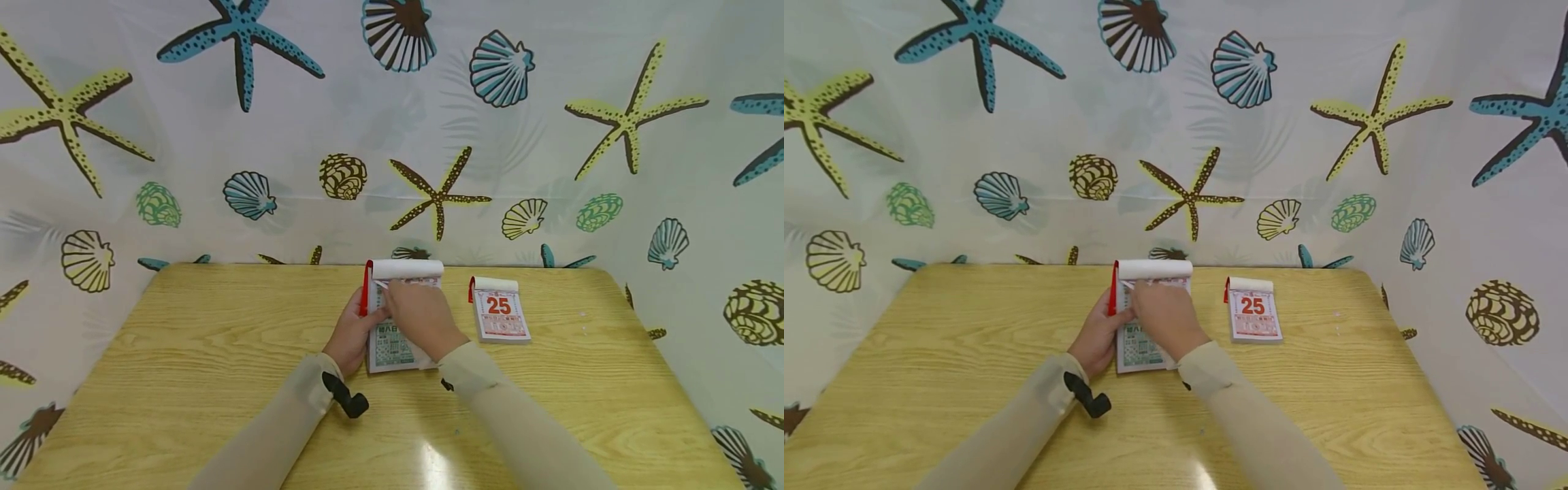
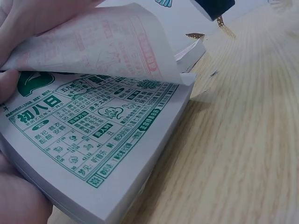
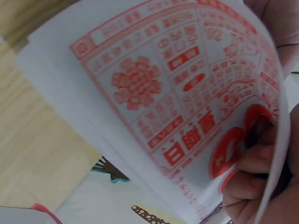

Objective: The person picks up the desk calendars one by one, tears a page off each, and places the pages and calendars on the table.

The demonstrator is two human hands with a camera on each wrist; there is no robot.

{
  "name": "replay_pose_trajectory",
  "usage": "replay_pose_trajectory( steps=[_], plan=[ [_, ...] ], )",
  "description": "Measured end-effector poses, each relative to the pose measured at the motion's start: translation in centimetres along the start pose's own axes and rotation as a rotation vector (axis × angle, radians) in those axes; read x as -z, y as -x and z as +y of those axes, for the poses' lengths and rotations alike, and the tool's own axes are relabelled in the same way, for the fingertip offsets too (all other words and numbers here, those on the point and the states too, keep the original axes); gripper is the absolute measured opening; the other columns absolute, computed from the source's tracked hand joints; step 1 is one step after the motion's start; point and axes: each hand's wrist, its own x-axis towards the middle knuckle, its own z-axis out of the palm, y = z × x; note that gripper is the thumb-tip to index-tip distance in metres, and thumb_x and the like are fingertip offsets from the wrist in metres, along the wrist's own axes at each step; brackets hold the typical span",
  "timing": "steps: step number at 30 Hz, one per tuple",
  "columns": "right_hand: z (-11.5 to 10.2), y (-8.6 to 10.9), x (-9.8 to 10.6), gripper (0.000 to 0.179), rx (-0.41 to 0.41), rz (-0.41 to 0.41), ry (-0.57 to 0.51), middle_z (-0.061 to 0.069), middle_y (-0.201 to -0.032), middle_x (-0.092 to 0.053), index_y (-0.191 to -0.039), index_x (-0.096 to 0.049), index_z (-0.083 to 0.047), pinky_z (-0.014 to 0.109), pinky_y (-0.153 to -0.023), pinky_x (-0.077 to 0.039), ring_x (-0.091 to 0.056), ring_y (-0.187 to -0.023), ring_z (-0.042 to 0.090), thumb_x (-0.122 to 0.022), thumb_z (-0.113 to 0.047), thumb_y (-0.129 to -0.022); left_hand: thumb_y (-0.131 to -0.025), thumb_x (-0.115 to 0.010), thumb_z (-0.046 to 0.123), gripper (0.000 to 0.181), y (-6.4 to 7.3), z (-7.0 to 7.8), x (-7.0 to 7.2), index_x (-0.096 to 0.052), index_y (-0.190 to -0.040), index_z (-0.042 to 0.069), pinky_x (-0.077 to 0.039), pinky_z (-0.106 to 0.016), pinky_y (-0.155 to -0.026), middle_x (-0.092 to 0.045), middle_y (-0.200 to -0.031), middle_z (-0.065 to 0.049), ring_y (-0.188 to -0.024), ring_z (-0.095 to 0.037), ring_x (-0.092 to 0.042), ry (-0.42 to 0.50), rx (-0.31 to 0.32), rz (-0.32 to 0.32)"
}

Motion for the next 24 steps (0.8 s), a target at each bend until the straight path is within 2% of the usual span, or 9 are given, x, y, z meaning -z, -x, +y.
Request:
replay_pose_trajectory(
  steps=[4, 10, 16, 20, 24],
  plan=[
    [0.5, 0.3, -0.6, 0.028, 0.008, 0.029, -0.076, -0.002, -0.061, -0.05, -0.089, -0.059, -0.01, 0.03, -0.048, -0.046, -0.05, -0.051, 0.012, -0.051, -0.027, -0.11, -0.103, -0.063, 0.011, 0.06, 0.1, 0.0, 0.0, -0.038, -0.156, 0.027, -0.051, -0.035, -0.103, -0.055, -0.148, -0.004, -0.123, -0.023, -0.062, 0.019, 0.009, -0.012],
    [1.3, 0.9, -1.2, 0.028, 0.003, 0.087, -0.212, -0.004, -0.058, -0.041, -0.086, -0.053, -0.012, 0.027, -0.046, -0.035, -0.041, -0.048, 0.01, -0.049, -0.025, -0.111, -0.104, -0.061, 0.008, 0.06, 0.3, -0.2, 0.1, -0.037, -0.157, 0.024, -0.052, -0.034, -0.1, -0.056, -0.146, -0.008, -0.12, -0.021, -0.064, 0.049, 0.002, -0.03],
    [2.1, 1.4, -1.4, 0.03, -0.002, 0.107, -0.314, -0.005, -0.059, -0.039, -0.084, -0.049, -0.014, 0.026, -0.05, -0.036, -0.04, -0.05, 0.01, -0.047, -0.026, -0.111, -0.103, -0.063, 0.01, 0.061, 0.3, -0.3, 0.1, -0.037, -0.157, 0.025, -0.051, -0.036, -0.104, -0.056, -0.146, -0.007, -0.123, -0.022, -0.063, 0.036, 0.01, -0.028],
    [2.6, 1.6, -1.6, 0.033, -0.023, 0.103, -0.359, -0.006, -0.059, -0.041, -0.082, -0.049, -0.016, 0.025, -0.051, -0.036, -0.041, -0.051, 0.009, -0.047, -0.03, -0.112, -0.104, -0.062, 0.01, 0.056, 0.3, -0.3, 0.2, -0.04, -0.154, 0.025, -0.051, -0.037, -0.104, -0.058, -0.144, -0.007, -0.123, -0.023, -0.063, 0.034, 0.013, -0.004],
    [2.8, 1.8, -1.8, 0.032, -0.001, 0.133, -0.333, -0.006, -0.058, -0.042, -0.083, -0.054, -0.015, 0.023, -0.047, -0.032, -0.04, -0.049, 0.009, -0.059, -0.038, -0.106, -0.105, -0.059, 0.008, 0.056, 0.4, -0.3, 0.2, -0.039, -0.155, 0.024, -0.05, -0.036, -0.105, -0.056, -0.146, -0.007, -0.123, -0.022, -0.062, 0.047, 0.006, -0.008]
  ],
)
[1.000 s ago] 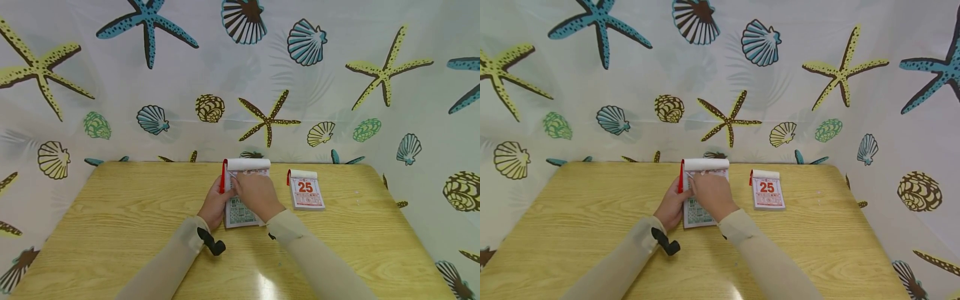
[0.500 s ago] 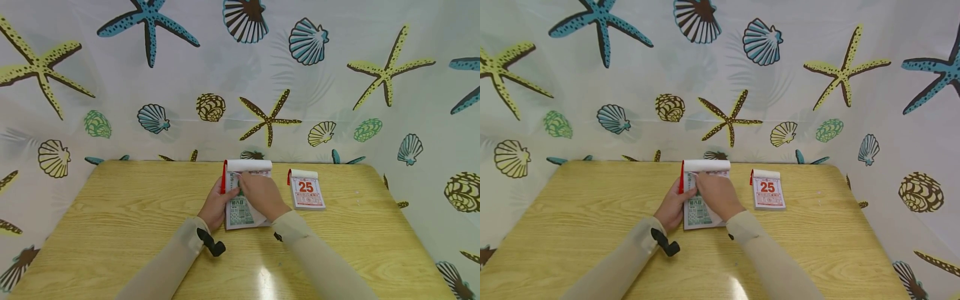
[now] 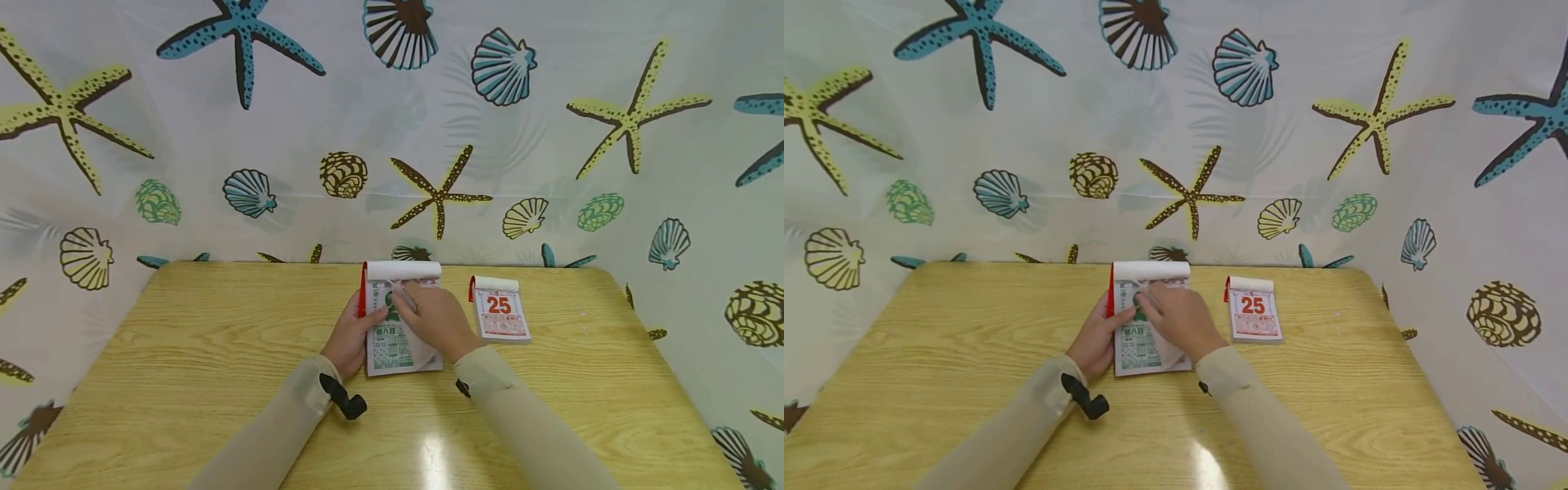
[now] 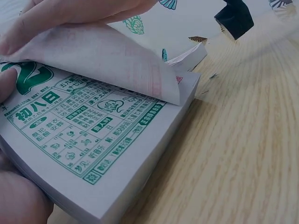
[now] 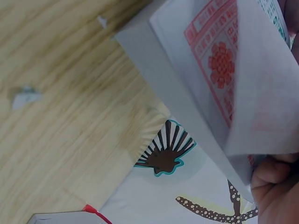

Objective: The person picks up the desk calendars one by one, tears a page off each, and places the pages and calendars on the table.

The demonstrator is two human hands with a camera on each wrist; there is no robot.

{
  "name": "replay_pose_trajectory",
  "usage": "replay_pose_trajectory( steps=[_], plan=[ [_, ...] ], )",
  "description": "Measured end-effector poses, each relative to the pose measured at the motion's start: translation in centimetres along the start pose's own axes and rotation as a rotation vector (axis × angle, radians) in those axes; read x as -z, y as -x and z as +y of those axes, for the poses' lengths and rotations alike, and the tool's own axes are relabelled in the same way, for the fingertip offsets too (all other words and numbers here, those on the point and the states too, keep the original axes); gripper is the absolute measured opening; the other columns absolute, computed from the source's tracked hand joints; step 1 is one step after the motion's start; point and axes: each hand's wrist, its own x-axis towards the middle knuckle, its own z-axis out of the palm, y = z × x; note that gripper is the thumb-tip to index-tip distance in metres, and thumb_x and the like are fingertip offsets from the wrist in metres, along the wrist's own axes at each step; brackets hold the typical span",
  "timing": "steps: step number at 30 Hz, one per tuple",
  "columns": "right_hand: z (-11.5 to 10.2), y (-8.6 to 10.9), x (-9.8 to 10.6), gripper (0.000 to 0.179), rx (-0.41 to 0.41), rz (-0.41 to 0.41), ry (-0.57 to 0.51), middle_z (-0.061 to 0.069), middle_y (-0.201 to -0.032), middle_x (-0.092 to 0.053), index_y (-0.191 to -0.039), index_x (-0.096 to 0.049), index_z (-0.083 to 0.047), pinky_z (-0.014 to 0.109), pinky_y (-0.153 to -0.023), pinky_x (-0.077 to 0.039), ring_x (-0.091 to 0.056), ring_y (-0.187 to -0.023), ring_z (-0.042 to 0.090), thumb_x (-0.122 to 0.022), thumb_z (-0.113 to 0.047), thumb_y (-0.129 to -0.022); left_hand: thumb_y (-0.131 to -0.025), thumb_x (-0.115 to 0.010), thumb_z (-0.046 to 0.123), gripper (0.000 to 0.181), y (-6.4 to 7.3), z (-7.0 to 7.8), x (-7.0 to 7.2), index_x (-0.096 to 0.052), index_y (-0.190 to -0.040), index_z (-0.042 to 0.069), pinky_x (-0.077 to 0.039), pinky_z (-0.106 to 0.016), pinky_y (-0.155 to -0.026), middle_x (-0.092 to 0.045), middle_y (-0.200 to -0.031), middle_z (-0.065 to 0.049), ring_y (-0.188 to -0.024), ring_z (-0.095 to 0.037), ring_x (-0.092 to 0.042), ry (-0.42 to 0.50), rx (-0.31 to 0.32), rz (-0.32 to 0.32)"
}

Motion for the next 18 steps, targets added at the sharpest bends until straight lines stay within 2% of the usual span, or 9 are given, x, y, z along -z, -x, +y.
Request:
replay_pose_trajectory(
  steps=[4, 9, 14, 18],
  plan=[
    [-0.01, 0.15, -0.2, 0.037, 0.034, 0.044, 0.105, -0.007, -0.055, -0.039, -0.085, -0.059, -0.013, 0.022, -0.044, -0.025, -0.036, -0.047, 0.008, -0.069, -0.046, -0.098, -0.106, -0.057, 0.007, 0.057, 0.11, 0.05, 0.02, -0.036, -0.156, 0.023, -0.051, -0.034, -0.104, -0.055, -0.148, -0.007, -0.124, -0.021, -0.062, 0.007, -0.004, -0.005],
    [-0.27, 0.24, -0.33, 0.036, 0.049, 0.107, 0.175, -0.007, -0.052, -0.035, -0.074, -0.059, -0.013, 0.022, -0.044, -0.021, -0.031, -0.045, 0.007, -0.072, -0.037, -0.098, -0.104, -0.06, 0.009, 0.056, 0.02, -0.03, 0.08, -0.039, -0.154, 0.023, -0.051, -0.036, -0.104, -0.056, -0.147, -0.007, -0.123, -0.021, -0.063, 0.009, 0.0, 0.0],
    [-0.48, 0.23, -0.21, 0.023, 0.051, 0.128, 0.168, -0.006, -0.051, -0.042, -0.081, -0.064, -0.012, 0.023, -0.041, -0.027, -0.034, -0.043, 0.007, -0.071, -0.027, -0.097, -0.104, -0.062, 0.011, 0.056, 0.01, -0.03, 0.09, -0.04, -0.153, 0.024, -0.051, -0.036, -0.105, -0.057, -0.146, -0.007, -0.123, -0.022, -0.063, 0.005, 0.003, 0.003],
    [-0.35, 0.26, 0.04, 0.013, 0.036, 0.126, 0.106, -0.005, -0.054, -0.047, -0.086, -0.065, -0.011, 0.023, -0.043, -0.03, -0.037, -0.044, 0.007, -0.068, -0.018, -0.097, -0.104, -0.062, 0.011, 0.056, 0.08, 0.07, 0.04, -0.04, -0.154, 0.023, -0.052, -0.035, -0.103, -0.058, -0.145, -0.007, -0.121, -0.021, -0.064, 0.0, 0.005, -0.001]
  ],
)
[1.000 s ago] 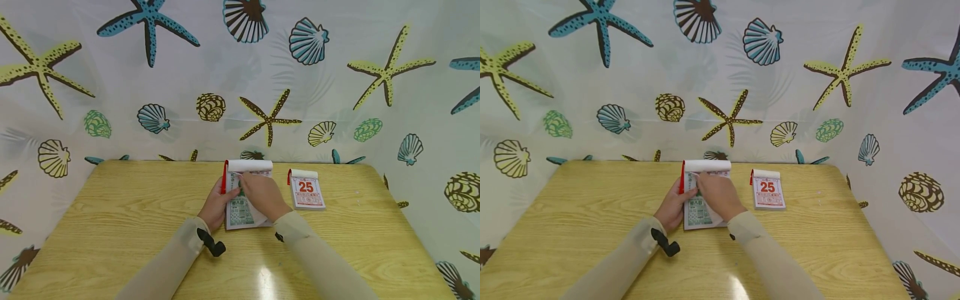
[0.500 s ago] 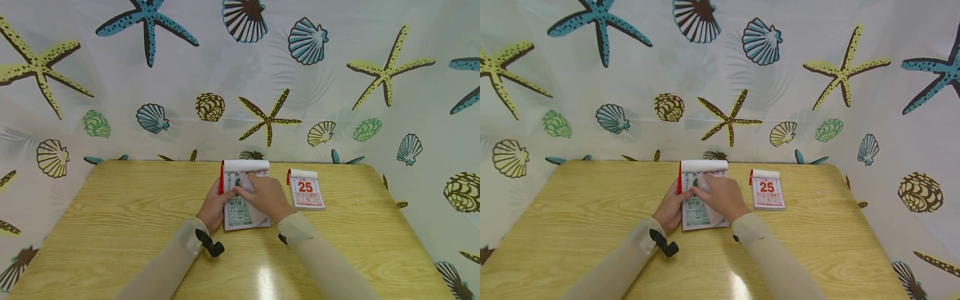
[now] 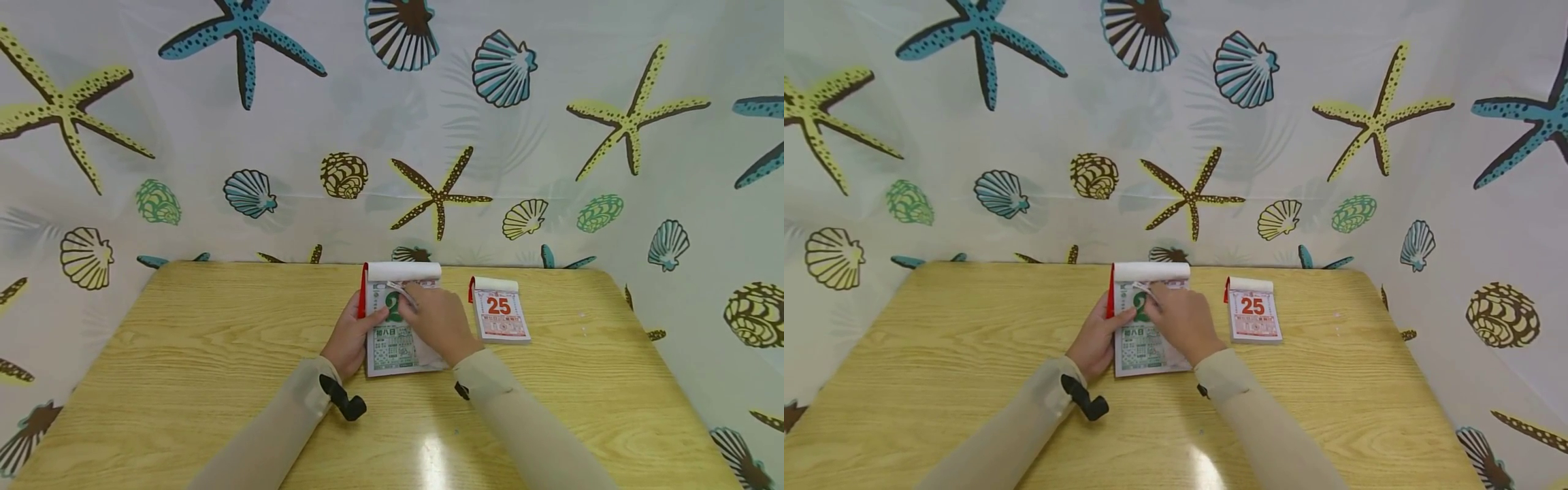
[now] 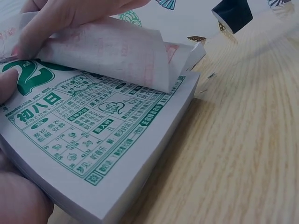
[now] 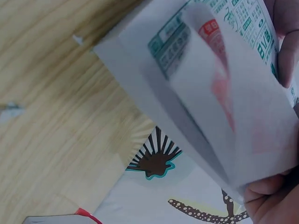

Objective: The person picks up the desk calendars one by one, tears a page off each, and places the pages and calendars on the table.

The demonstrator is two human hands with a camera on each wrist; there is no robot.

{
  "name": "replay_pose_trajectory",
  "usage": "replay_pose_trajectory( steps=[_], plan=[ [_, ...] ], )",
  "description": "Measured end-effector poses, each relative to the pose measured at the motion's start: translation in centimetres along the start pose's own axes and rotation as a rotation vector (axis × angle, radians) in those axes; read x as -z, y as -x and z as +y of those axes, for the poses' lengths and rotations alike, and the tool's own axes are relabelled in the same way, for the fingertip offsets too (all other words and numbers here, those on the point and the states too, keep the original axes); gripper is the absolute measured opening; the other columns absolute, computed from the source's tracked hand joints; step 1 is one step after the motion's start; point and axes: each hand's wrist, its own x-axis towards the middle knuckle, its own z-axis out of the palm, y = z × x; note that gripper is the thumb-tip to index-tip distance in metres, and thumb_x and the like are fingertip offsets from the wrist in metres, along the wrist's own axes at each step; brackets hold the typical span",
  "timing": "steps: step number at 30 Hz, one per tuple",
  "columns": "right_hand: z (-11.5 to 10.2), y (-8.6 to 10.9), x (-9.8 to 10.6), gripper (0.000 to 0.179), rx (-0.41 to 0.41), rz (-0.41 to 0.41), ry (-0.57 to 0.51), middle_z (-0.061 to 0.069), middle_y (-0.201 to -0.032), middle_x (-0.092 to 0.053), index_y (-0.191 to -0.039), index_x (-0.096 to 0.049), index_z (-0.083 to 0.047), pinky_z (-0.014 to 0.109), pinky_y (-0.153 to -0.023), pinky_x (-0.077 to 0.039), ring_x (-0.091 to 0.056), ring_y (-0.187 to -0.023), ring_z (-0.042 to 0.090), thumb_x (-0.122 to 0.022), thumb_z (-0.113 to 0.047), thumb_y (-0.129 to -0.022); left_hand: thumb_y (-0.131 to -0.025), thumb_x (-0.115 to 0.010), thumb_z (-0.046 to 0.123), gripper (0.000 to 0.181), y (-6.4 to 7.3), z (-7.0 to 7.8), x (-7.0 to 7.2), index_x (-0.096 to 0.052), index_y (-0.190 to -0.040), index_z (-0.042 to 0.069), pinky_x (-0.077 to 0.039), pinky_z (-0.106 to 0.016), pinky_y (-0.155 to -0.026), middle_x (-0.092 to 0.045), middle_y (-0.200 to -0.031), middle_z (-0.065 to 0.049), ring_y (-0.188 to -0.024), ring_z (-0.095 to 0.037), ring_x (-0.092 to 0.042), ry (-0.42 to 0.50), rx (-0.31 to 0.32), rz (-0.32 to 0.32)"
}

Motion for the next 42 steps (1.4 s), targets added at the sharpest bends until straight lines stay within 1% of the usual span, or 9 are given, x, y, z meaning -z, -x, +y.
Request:
replay_pose_trajectory(
  steps=[3, 8, 14, 20, 23, 26, 30, 36, 42],
  plan=[
    [0.3, 0.2, 0.2, 0.012, -0.019, -0.003, -0.071, -0.004, -0.056, -0.046, -0.085, -0.061, -0.011, 0.022, -0.045, -0.03, -0.038, -0.047, 0.007, -0.067, -0.013, -0.096, -0.104, -0.061, 0.011, 0.056, 0.1, 0.1, -0.1, -0.039, -0.155, 0.022, -0.052, -0.035, -0.103, -0.058, -0.145, -0.008, -0.122, -0.021, -0.065, 0.004, 0.003, -0.012],
    [0.8, 0.6, 0.3, 0.012, -0.053, -0.008, -0.114, -0.006, -0.057, -0.044, -0.085, -0.058, -0.013, 0.021, -0.047, -0.03, -0.04, -0.049, 0.007, -0.064, -0.013, -0.096, -0.105, -0.06, 0.01, 0.055, 0.2, 0.1, -0.2, -0.039, -0.155, 0.022, -0.051, -0.035, -0.105, -0.058, -0.144, -0.008, -0.122, -0.021, -0.064, 0.011, 0.005, -0.024],
    [1.2, 1.0, 0.4, 0.017, -0.059, 0.036, -0.076, -0.006, -0.055, -0.041, -0.083, -0.056, -0.014, 0.022, -0.045, -0.028, -0.039, -0.047, 0.008, -0.066, -0.016, -0.097, -0.105, -0.06, 0.009, 0.054, 0.2, -0.1, -0.1, -0.04, -0.153, 0.021, -0.051, -0.034, -0.104, -0.059, -0.143, -0.007, -0.121, -0.02, -0.065, 0.014, 0.004, -0.032],
    [1.5, 1.3, 0.1, 0.023, -0.047, 0.096, -0.022, -0.005, -0.062, -0.049, -0.085, -0.056, -0.013, 0.024, -0.046, -0.034, -0.042, -0.052, 0.008, -0.074, -0.023, -0.095, -0.106, -0.059, 0.01, 0.054, 0.3, -0.1, -0.1, -0.039, -0.154, 0.023, -0.052, -0.036, -0.104, -0.057, -0.146, -0.009, -0.123, -0.022, -0.064, 0.006, -0.005, -0.037],
    [1.5, 1.3, -0.1, 0.028, -0.04, 0.113, 0.004, -0.003, -0.065, -0.056, -0.09, -0.058, -0.01, 0.024, -0.046, -0.037, -0.044, -0.052, 0.008, -0.078, -0.03, -0.094, -0.106, -0.059, 0.011, 0.053, 0.3, -0.1, 0.0, -0.039, -0.154, 0.024, -0.052, -0.036, -0.103, -0.058, -0.145, -0.009, -0.122, -0.022, -0.064, 0.01, -0.005, -0.031],
    [1.4, 1.3, 0.0, 0.031, -0.031, 0.113, 0.047, 0.001, -0.065, -0.065, -0.102, -0.061, -0.008, 0.024, -0.041, -0.035, -0.045, -0.045, 0.008, -0.078, -0.032, -0.094, -0.106, -0.059, 0.011, 0.053, 0.3, -0.2, 0.1, -0.039, -0.153, 0.023, -0.052, -0.036, -0.103, -0.058, -0.145, -0.009, -0.122, -0.023, -0.065, 0.012, -0.004, -0.023],
    [1.3, 1.4, 0.2, 0.031, -0.016, 0.111, 0.096, 0.006, -0.071, -0.072, -0.112, -0.065, -0.008, 0.027, -0.04, -0.037, -0.05, -0.044, 0.011, -0.08, -0.028, -0.093, -0.105, -0.06, 0.013, 0.054, 0.3, -0.2, 0.2, -0.039, -0.153, 0.023, -0.052, -0.036, -0.103, -0.058, -0.145, -0.009, -0.122, -0.023, -0.065, -0.001, -0.003, -0.02],
    [1.5, 1.6, 0.7, 0.023, 0.016, 0.1, 0.103, 0.005, -0.085, -0.078, -0.112, -0.07, -0.01, 0.031, -0.049, -0.051, -0.069, -0.06, 0.015, -0.078, -0.022, -0.094, -0.105, -0.061, 0.015, 0.053, 0.2, -0.3, 0.4, -0.041, -0.153, 0.025, -0.051, -0.038, -0.105, -0.059, -0.145, -0.008, -0.124, -0.025, -0.064, 0.011, 0.005, -0.021],
    [2.1, 1.9, 0.8, 0.015, 0.043, 0.101, 0.106, 0.005, -0.087, -0.079, -0.107, -0.073, -0.01, 0.031, -0.051, -0.053, -0.072, -0.064, 0.016, -0.077, -0.017, -0.094, -0.105, -0.062, 0.014, 0.053, 0.2, -0.3, 0.5, -0.042, -0.152, 0.026, -0.052, -0.038, -0.104, -0.061, -0.143, -0.009, -0.123, -0.026, -0.065, 0.016, 0.016, -0.002]
  ],
)
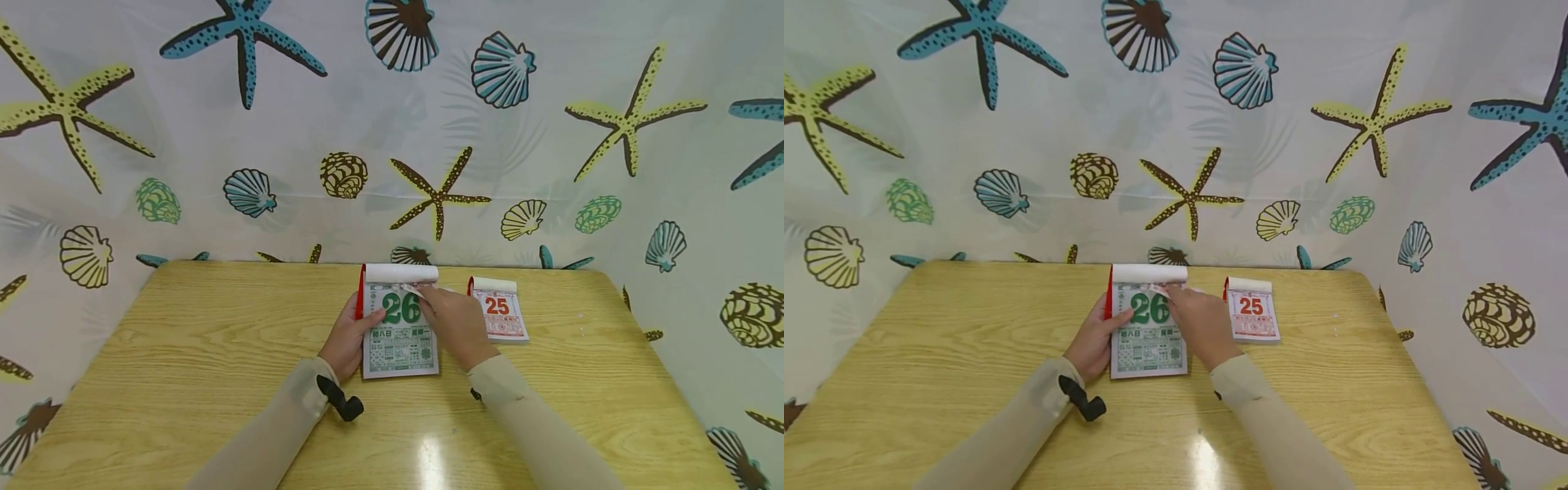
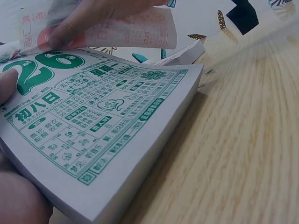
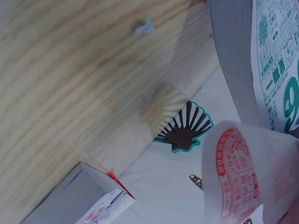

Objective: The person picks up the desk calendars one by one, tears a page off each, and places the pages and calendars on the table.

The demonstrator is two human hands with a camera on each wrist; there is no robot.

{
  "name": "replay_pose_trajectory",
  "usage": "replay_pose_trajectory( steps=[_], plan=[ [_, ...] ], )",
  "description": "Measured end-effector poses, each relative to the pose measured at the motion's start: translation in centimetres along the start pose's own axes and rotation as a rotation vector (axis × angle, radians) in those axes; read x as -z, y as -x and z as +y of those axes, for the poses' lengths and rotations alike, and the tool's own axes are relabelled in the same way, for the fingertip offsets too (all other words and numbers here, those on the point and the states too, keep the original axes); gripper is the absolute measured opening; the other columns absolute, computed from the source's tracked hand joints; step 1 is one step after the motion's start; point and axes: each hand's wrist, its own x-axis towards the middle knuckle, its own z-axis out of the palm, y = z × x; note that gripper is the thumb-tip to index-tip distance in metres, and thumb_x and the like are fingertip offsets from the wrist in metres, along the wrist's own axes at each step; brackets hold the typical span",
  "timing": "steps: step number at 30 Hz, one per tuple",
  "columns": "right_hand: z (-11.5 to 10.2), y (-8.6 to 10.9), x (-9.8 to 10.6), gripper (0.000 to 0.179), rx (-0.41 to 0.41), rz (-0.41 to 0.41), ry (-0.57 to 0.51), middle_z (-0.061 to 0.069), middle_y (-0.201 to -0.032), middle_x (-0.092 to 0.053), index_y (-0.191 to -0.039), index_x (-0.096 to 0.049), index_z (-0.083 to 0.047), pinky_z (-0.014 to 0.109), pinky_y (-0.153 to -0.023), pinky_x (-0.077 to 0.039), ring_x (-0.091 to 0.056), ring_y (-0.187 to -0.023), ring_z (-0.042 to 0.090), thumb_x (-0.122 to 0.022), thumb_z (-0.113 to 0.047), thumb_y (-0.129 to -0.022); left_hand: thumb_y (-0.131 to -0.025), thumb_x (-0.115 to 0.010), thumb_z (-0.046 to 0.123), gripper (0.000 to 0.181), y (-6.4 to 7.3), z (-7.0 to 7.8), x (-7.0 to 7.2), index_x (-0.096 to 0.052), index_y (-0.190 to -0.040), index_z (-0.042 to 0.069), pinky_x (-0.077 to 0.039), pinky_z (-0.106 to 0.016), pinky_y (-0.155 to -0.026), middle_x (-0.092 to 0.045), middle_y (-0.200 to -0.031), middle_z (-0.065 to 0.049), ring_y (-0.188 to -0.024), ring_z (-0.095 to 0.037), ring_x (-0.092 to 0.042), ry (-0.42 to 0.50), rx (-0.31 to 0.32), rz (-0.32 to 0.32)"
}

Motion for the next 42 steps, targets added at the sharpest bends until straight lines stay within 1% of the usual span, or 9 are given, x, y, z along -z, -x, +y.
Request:
replay_pose_trajectory(
  steps=[5, 9, 12, 21, 30, 35, 39, 41, 42],
  plan=[
    [0.8, 0.2, 0.0, 0.017, 0.052, 0.015, 0.013, 0.004, -0.085, -0.078, -0.108, -0.072, -0.009, 0.031, -0.051, -0.052, -0.071, -0.063, 0.017, -0.077, -0.017, -0.094, -0.105, -0.061, 0.014, 0.053, 0.1, 0.1, 0.0, -0.041, -0.152, 0.026, -0.052, -0.04, -0.104, -0.06, -0.143, -0.01, -0.123, -0.027, -0.065, -0.023, -0.006, -0.016],
    [1.6, 0.5, 0.3, 0.021, 0.071, 0.023, 0.019, 0.008, -0.096, -0.079, -0.111, -0.073, -0.007, 0.035, -0.064, -0.06, -0.077, -0.08, 0.021, -0.078, -0.017, -0.094, -0.105, -0.06, 0.013, 0.052, 0.2, 0.1, 0.1, -0.041, -0.151, 0.028, -0.053, -0.041, -0.103, -0.062, -0.142, -0.009, -0.121, -0.027, -0.066, -0.039, 0.002, -0.022],
    [2.1, 0.7, 0.6, 0.02, 0.089, 0.016, 0.019, 0.01, -0.103, -0.079, -0.11, -0.073, -0.005, 0.038, -0.074, -0.062, -0.077, -0.092, 0.024, -0.077, -0.016, -0.095, -0.105, -0.061, 0.014, 0.052, 0.3, 0.1, 0.3, -0.042, -0.151, 0.027, -0.054, -0.042, -0.101, -0.062, -0.141, -0.01, -0.12, -0.027, -0.067, -0.047, 0.008, -0.027],
    [3.1, 1.3, 1.6, 0.015, 0.149, -0.007, 0.038, 0.005, -0.088, -0.078, -0.102, -0.07, -0.006, 0.034, -0.065, -0.061, -0.075, -0.073, 0.019, -0.077, -0.016, -0.094, -0.105, -0.061, 0.015, 0.048, 0.5, 0.1, 0.3, -0.043, -0.148, 0.025, -0.056, -0.043, -0.097, -0.064, -0.138, -0.011, -0.114, -0.029, -0.069, -0.098, 0.023, -0.065],
    [3.4, 2.0, 0.9, 0.017, 0.154, -0.032, 0.067, 0.004, -0.073, -0.071, -0.104, -0.068, -0.006, 0.03, -0.05, -0.052, -0.065, -0.055, 0.016, -0.077, -0.017, -0.095, -0.105, -0.061, 0.015, 0.046, 0.5, -0.3, 0.5, -0.044, -0.147, 0.026, -0.058, -0.047, -0.094, -0.066, -0.135, -0.01, -0.112, -0.031, -0.07, -0.144, 0.043, -0.024],
    [3.3, 2.1, 0.8, 0.019, 0.149, -0.032, 0.062, 0.005, -0.073, -0.071, -0.104, -0.07, -0.004, 0.03, -0.05, -0.053, -0.064, -0.054, 0.015, -0.08, -0.013, -0.091, -0.106, -0.059, 0.017, 0.042, 0.6, -0.4, 0.7, -0.045, -0.145, 0.027, -0.059, -0.047, -0.091, -0.067, -0.132, -0.01, -0.109, -0.031, -0.071, -0.176, 0.061, -0.001],
    [3.8, 2.4, 0.6, 0.017, 0.161, -0.049, 0.064, 0.005, -0.072, -0.071, -0.102, -0.071, -0.002, 0.028, -0.05, -0.052, -0.06, -0.051, 0.013, -0.079, -0.011, -0.09, -0.107, -0.058, 0.02, 0.044, 0.6, -0.3, 1.3, -0.043, -0.147, 0.027, -0.059, -0.047, -0.092, -0.066, -0.134, -0.01, -0.112, -0.03, -0.071, -0.186, 0.07, -0.013],
    [4.4, 2.8, 0.5, 0.013, 0.147, -0.08, 0.078, 0.004, -0.068, -0.068, -0.099, -0.069, -0.003, 0.027, -0.048, -0.049, -0.054, -0.049, 0.01, -0.077, -0.011, -0.092, -0.107, -0.057, 0.021, 0.046, 0.6, 0.0, 2.0, -0.04, -0.15, 0.026, -0.057, -0.045, -0.095, -0.064, -0.137, -0.011, -0.116, -0.029, -0.069, -0.16, 0.064, 0.004],
    [4.8, 3.1, 0.5, 0.012, 0.134, -0.096, 0.089, 0.003, -0.067, -0.067, -0.098, -0.069, -0.004, 0.027, -0.047, -0.047, -0.052, -0.048, 0.01, -0.076, -0.011, -0.093, -0.107, -0.057, 0.021, 0.047, 0.6, 0.2, 2.5, -0.04, -0.15, 0.027, -0.057, -0.044, -0.095, -0.063, -0.138, -0.01, -0.116, -0.028, -0.069, -0.144, 0.06, 0.029]
  ],
)
